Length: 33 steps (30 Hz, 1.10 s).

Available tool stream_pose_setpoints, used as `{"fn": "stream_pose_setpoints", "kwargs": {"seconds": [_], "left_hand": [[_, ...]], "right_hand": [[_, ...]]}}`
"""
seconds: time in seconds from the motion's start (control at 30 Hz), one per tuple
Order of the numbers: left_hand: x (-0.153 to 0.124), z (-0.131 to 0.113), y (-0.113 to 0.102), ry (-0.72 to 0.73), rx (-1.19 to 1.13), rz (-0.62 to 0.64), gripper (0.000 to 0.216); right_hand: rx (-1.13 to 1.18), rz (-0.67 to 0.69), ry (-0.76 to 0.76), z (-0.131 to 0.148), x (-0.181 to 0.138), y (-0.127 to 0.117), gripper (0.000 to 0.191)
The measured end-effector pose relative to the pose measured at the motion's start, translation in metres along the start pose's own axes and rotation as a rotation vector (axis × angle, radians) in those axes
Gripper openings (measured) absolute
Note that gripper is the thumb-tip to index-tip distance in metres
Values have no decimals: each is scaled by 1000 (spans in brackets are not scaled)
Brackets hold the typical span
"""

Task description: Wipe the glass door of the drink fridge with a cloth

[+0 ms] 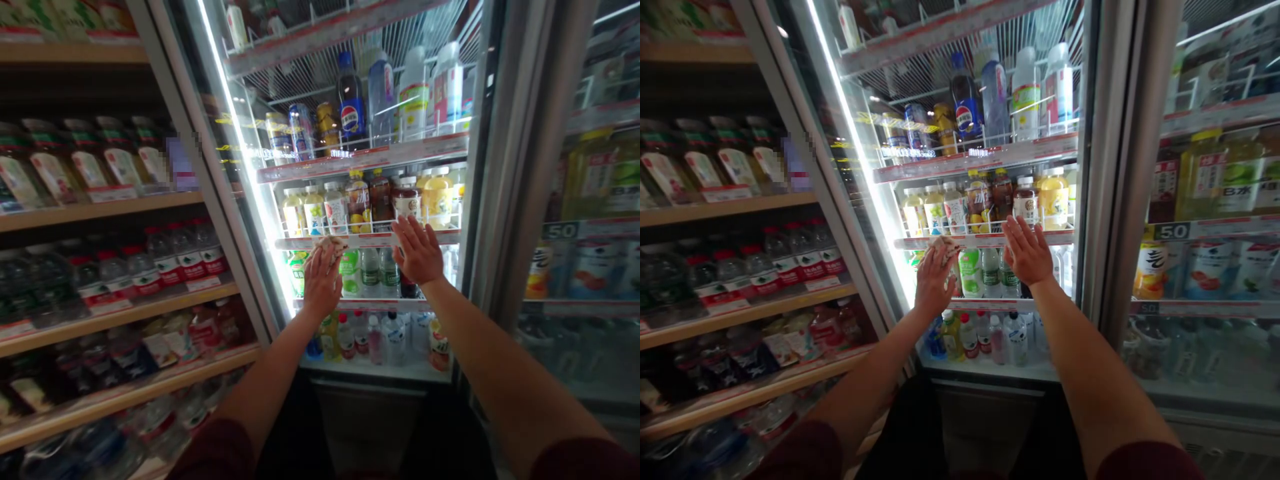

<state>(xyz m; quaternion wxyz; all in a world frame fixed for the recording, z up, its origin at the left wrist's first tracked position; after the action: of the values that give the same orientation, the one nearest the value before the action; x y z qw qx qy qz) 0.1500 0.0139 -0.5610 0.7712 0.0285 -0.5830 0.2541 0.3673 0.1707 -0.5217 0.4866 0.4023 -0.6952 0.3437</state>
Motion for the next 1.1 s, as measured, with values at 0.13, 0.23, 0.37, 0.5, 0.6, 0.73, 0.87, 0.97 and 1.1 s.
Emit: {"fn": "stream_pose_setpoints", "kwargs": {"seconds": [0.13,0.23,0.37,0.5,0.6,0.73,0.87,0.97,1.1], "left_hand": [[16,26,4,-99,11,-73,59],[19,28,7,-140,-16,-76,64],[3,0,4,-45,-4,1,61],[-8,-15,-1,90,18,49,55],[1,1,-1,50,18,11,55],[16,30,7,-108,18,-66,64],[7,24,11,-125,7,-72,74],[-9,2,12,-56,-5,18,77],[-18,-11,9,29,-17,80,74]], "right_hand": [[19,16,30,-2,-3,2,69],[39,47,67,-4,-4,5,69],[36,22,51,-3,-4,3,71],[36,16,32,-2,-3,3,71],[31,24,33,-3,-3,3,70],[21,18,35,-3,-4,3,68],[14,40,62,-3,-5,4,63],[20,35,60,-3,-5,4,61],[38,36,62,-3,-4,4,63]]}}
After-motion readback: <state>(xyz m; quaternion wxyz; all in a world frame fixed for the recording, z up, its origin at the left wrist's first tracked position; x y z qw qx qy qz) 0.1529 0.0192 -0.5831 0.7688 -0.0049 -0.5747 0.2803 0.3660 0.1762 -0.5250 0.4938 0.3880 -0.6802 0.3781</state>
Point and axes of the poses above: each hand's wrist, its own x-axis towards the middle knuckle, its own y-axis out of the palm, z = x × y, the point moved 4 cm from there along x, towards the middle knuckle, and after that the axes turned 15 degrees about x, right-handed, at the moved point
